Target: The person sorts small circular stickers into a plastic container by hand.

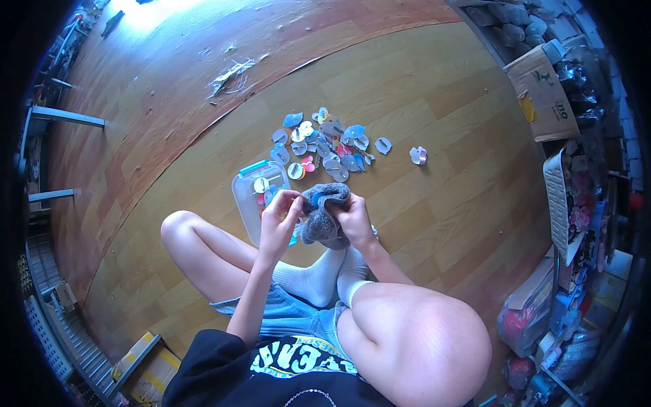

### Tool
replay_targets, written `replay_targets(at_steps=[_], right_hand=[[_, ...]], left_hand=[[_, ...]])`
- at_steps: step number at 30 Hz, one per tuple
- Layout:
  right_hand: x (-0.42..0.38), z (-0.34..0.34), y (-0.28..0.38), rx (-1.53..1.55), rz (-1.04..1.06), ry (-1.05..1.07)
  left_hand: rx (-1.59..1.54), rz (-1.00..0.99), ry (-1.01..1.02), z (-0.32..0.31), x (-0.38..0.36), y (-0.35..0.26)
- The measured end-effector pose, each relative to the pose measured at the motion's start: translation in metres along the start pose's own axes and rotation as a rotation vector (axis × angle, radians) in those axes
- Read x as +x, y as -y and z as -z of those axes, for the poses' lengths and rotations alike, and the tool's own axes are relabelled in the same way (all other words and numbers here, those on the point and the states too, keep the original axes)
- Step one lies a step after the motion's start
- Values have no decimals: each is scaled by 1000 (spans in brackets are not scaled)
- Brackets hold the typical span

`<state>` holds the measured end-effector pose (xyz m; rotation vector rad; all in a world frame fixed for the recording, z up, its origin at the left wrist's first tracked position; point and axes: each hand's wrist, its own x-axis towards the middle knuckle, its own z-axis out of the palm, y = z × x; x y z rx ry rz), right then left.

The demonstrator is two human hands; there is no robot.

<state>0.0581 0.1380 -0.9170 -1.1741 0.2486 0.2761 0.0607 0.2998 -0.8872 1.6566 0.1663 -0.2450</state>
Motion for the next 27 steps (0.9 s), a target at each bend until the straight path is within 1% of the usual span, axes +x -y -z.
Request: replay_targets(at_steps=[3, 5, 7, 9, 12, 13, 16, 18, 19, 21, 22, 24, 25, 27], right_hand=[[-1, 1, 0, 13, -60, 52], [-2, 2, 1, 1, -55, 57], [-3, 1, 3, -8, -53, 62], [-3, 0, 6, -49, -33, 14], [-3, 0, 9, -38, -59, -26], [-2, -1, 9, -36, -58, -24], [0, -1, 5, -25, -26, -42], [0, -2, 2, -22, -16, -57], [1, -1, 2, -22, -17, -56], [1, 0, 2, 48, -83, -32], [0, 0, 1, 49, -81, -33], [0, -1, 2, 13, -55, -18], [0, 0, 3, 14, -51, -18], [-1, -1, 4, -109, -33, 14]], left_hand=[[45, -16, 22, 1, 1, 3], [66, -113, -5, 0, 2, 4], [63, -99, 16, 1, 0, 1], [58, -87, 39, 1, -2, -3], [249, -213, 141, 1, -3, -10], [251, -213, 140, 0, -3, -10], [159, -176, 168, -2, -2, -1], [-139, 98, 211, -4, 0, 11], [-140, 98, 211, -4, 1, 14], [-303, 152, 235, -1, 3, 18], [-302, 150, 237, -1, 1, 20], [-202, 99, 154, -2, 0, 17], [-200, 95, 155, -2, 1, 12], [204, -102, 53, 0, 0, 2]])
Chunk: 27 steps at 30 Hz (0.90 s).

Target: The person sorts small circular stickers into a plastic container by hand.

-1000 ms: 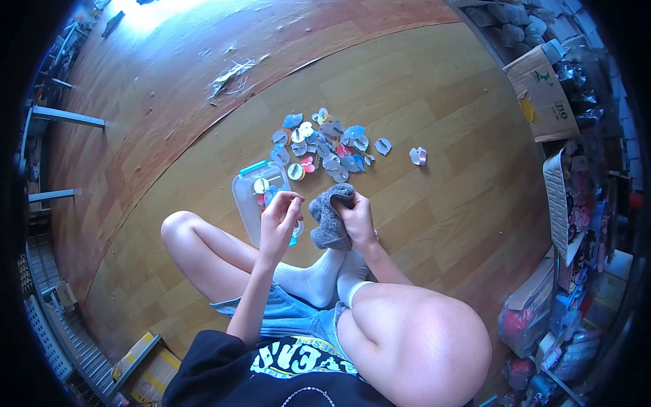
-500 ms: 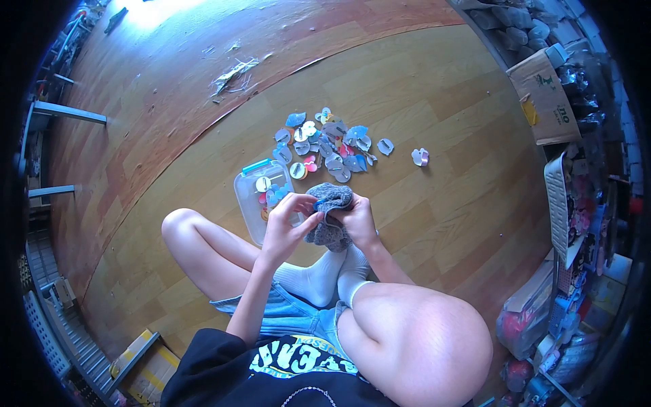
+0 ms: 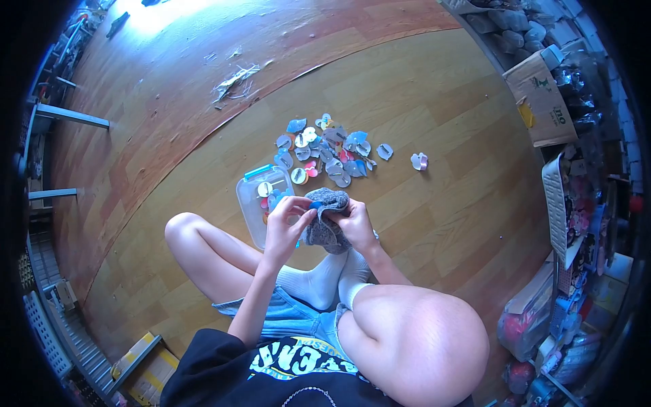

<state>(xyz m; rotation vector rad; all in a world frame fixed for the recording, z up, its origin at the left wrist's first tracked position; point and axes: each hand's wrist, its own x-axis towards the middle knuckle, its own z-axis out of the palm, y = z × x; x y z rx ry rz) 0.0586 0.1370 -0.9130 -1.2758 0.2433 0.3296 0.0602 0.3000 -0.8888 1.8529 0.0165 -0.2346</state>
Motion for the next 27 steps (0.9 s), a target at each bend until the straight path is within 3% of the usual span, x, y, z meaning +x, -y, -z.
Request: replay_targets(at_steps=[5, 10, 13, 17, 19, 20, 22, 24, 27], right_hand=[[-2, -2, 0, 27, -5, 42], [3, -3, -13, 217, -50, -51], [6, 14, -16, 344, -34, -142], [2, 25, -20, 509, -90, -205], [1, 28, -20, 537, -104, -208], [0, 31, -20, 560, -120, -209], [-1, 37, -18, 559, -96, -223], [3, 43, -14, 559, -65, -228], [3, 50, -7, 614, -46, -167]], left_hand=[[49, -51, -126, 0, 0, -4], [-343, 133, -316, -1, -7, -7], [-379, 174, -430, 22, -6, 6], [-147, 166, -367, 53, -2, 47], [313, -48, -309, 57, 2, 66], [311, -50, -305, 55, 3, 68], [798, -74, -252, 52, 9, 51], [661, -50, -343, 38, 25, 30], [833, -365, -370, 19, 63, 14]])
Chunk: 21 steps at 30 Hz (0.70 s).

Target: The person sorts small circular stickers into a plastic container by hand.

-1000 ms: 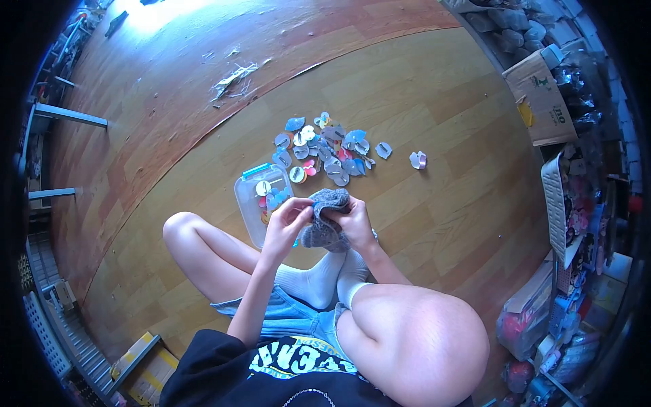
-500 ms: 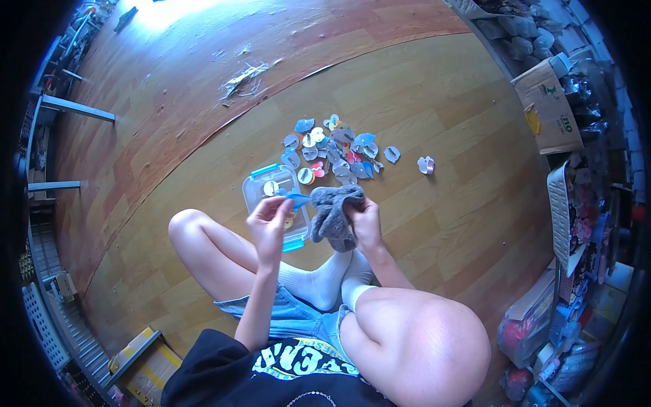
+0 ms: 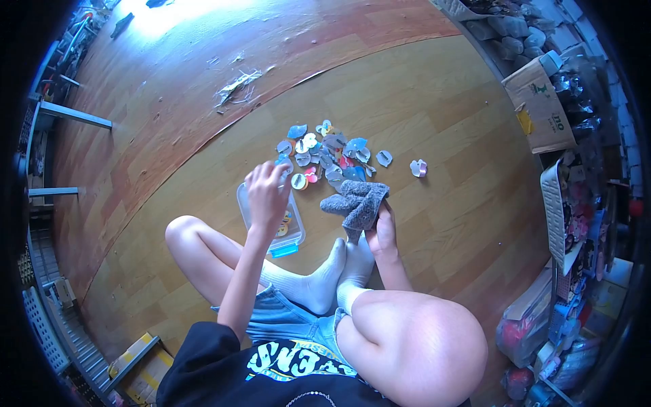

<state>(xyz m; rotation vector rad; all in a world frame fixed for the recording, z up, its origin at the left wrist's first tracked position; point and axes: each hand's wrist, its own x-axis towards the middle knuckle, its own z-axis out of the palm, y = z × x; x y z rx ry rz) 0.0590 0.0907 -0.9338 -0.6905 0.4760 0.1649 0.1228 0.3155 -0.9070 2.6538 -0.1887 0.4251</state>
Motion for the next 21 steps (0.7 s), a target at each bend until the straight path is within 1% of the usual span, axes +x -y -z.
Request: replay_targets(at_steps=[1, 2, 4, 7, 8, 11, 12, 15, 17, 18, 19, 20, 21], right_hand=[[0, 1, 0, 0, -2, 1], [1, 4, 0, 9, 2, 7], [2, 11, -3, 8, 23, 52], [-2, 6, -4, 28, 21, 100], [-2, 3, -5, 54, 16, 94], [0, 6, -9, 44, -22, 73], [-1, 5, -9, 43, -25, 70], [-1, -1, -9, 63, -40, 114], [-3, -5, -9, 102, -106, 168], [-2, -4, -12, 104, -106, 165], [1, 1, -18, 121, -152, 128], [3, 3, -23, 137, -199, 93], [1, -3, -22, 138, -200, 93]], left_hand=[[95, -89, 36, -15, 13, -1], [96, -89, 36, -27, 25, 0], [453, -77, 599, -52, 46, 2], [408, -100, 618, -80, 53, 16], [351, -89, 614, -88, 51, 20], [337, -113, 603, -98, 51, 27], [336, -112, 606, -93, 50, 25], [249, -135, 662, -48, 53, 9], [-82, -42, 661, -12, 49, -5], [-193, -53, 601, 1, 44, -8], [-194, -54, 604, 13, 39, -13], [-349, -73, 523, 22, 33, -18], [-502, -91, 439, 28, 25, -21]])
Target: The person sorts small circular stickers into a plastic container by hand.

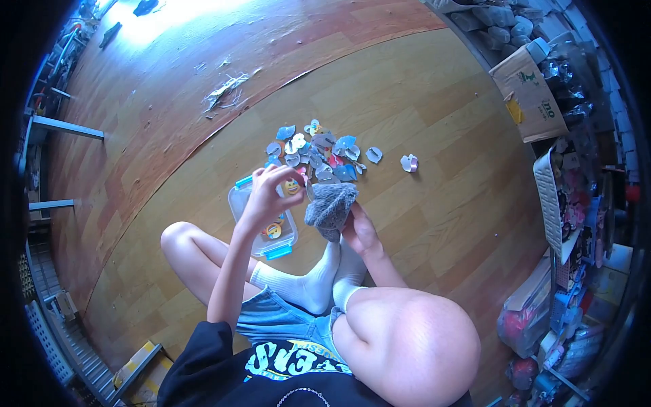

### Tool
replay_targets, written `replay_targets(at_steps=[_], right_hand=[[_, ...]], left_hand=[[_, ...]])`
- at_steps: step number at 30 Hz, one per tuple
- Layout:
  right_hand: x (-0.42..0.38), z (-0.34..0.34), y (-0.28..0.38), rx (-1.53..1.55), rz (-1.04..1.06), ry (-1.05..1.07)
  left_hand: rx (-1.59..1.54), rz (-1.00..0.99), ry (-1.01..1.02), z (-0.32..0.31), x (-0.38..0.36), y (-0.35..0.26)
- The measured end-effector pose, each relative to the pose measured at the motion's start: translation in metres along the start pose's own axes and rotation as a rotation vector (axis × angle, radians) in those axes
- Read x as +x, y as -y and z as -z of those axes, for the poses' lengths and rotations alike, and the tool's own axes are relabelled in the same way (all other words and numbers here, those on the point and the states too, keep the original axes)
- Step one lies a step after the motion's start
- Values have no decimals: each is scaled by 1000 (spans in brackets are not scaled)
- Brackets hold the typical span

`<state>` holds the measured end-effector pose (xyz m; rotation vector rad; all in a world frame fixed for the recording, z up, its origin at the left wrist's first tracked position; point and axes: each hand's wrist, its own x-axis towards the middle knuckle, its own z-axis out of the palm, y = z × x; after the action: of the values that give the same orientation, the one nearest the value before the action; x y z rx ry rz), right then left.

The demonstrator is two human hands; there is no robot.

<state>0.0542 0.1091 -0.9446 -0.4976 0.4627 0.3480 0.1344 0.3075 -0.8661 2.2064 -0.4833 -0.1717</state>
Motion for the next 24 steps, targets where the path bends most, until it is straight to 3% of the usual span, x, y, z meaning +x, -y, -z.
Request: replay_targets(at_steps=[2, 4, 6, 10, 12, 14, 16, 18, 24], right_hand=[[-7, -20, 1, -77, -47, 70], [-5, -25, 0, -171, -75, 125], [-4, -27, -1, -268, -101, 180], [-3, -26, -4, -428, 41, 118], [-4, -27, -5, -593, 123, 91], [-9, -30, -6, -597, 123, 86], [-10, -37, -9, -602, 124, 85], [-9, -42, -13, -481, 236, 1], [-9, -37, -10, -524, 240, -38]], left_hand=[[-71, 3, 0, -6, -16, -1], [-41, -183, -104, -14, -27, 0], [-74, -152, -57, -15, -38, -3], [-57, -107, -87, -11, -55, -15], [-445, 154, -254, -16, -63, -12], [-423, 158, -301, -20, -72, -2], [-539, 306, -359, -22, -79, 2], [-577, 310, -381, -25, -82, 6], [-691, 358, -401, -25, -83, 5]])
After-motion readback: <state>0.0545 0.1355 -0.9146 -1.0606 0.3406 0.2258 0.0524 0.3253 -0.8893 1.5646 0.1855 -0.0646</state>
